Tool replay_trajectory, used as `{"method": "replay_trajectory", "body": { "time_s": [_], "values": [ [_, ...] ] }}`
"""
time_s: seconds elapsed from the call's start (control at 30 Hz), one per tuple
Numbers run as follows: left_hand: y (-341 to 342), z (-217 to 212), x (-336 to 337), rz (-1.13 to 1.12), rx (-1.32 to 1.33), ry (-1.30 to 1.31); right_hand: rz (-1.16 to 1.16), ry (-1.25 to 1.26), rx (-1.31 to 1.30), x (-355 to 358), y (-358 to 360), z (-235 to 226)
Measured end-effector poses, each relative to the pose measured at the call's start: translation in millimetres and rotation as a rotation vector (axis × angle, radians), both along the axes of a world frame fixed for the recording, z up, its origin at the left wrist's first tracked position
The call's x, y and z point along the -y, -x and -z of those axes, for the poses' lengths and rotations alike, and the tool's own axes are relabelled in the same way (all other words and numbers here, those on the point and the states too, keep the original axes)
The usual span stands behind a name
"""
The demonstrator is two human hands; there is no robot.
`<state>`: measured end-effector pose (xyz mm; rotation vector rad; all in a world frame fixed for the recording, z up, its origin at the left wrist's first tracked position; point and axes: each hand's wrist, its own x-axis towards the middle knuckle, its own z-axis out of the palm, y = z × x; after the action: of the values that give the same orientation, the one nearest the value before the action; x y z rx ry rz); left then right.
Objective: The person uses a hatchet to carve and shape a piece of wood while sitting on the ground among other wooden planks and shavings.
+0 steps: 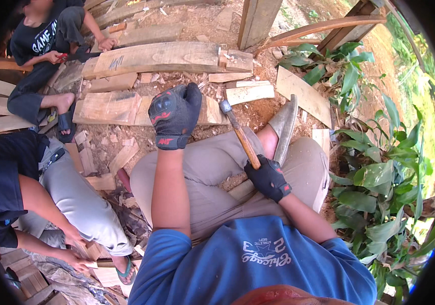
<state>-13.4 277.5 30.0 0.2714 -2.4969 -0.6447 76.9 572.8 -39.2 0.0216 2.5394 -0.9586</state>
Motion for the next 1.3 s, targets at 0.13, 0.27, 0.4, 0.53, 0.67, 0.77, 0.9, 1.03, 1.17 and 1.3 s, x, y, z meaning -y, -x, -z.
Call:
{"method": "replay_trajectory", "body": {
  "time_s": [0.13,0.27,0.4,0.53,0.67,0.77,0.9,1.03,1.17,1.3],
  "values": [
    [-4,0,6,-0.011,0.006,0.011,0.326,0.211,0.333,-4,15,-27],
    [-1,-2,9,-0.029,0.052,-0.001,0.352,0.551,0.191,-18,15,-83],
    [-2,-5,12,-0.002,0.042,-0.091,0.282,0.485,0.159,-14,10,-84],
    [0,-4,9,-0.034,0.061,-0.007,0.130,0.210,0.163,7,0,-31],
    [2,-7,10,-0.035,0.119,-0.059,0.112,0.193,0.264,9,22,-55],
    [-3,-7,12,-0.020,0.099,-0.067,0.274,0.433,0.269,2,23,-78],
    [-2,-9,13,-0.034,0.108,-0.063,0.263,0.622,0.138,-5,22,-106],
    [1,-9,15,-0.018,0.089,-0.100,0.234,0.546,0.132,8,7,-58],
    [3,-7,19,-0.038,0.066,-0.041,0.149,0.272,0.324,28,4,-47],
    [0,-9,20,-0.060,0.079,-0.045,0.147,0.326,0.270,20,12,-92]
  ]
}}
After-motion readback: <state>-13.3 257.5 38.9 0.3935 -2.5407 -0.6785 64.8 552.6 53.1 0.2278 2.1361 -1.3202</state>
